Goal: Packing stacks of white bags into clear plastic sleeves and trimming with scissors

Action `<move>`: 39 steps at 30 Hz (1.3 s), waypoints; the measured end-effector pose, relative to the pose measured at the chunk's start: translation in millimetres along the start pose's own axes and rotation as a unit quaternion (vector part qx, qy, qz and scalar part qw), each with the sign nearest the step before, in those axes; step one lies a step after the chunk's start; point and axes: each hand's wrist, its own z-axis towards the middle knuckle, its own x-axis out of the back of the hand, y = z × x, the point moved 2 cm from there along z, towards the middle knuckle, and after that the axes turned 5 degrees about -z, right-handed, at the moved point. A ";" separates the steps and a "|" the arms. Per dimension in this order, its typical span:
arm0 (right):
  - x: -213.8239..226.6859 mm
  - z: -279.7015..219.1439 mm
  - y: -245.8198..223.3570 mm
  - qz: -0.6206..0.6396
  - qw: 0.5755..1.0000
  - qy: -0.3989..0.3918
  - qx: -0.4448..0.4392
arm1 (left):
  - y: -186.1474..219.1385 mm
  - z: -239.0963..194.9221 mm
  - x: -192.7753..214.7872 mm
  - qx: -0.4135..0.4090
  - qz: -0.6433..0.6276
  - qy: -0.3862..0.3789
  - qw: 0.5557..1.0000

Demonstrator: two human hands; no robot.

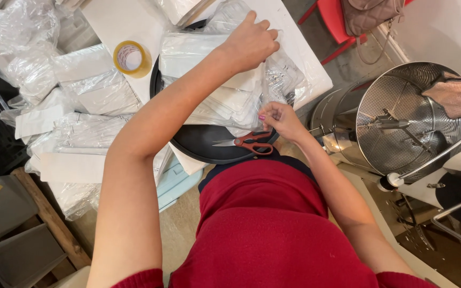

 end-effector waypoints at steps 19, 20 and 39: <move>-12.1 55.5 -34.3 -0.010 0.993 0.099 -0.055 | 11.3 -15.9 0.8 0.077 -0.176 0.238 0.952; -10.2 50.5 -33.3 -0.009 0.994 0.097 -0.054 | 16.7 -27.6 11.4 0.079 -0.175 0.238 0.952; 68.2 7.0 14.8 -0.037 0.994 0.092 -0.051 | 205.8 -97.8 -61.6 0.352 -0.284 0.247 0.857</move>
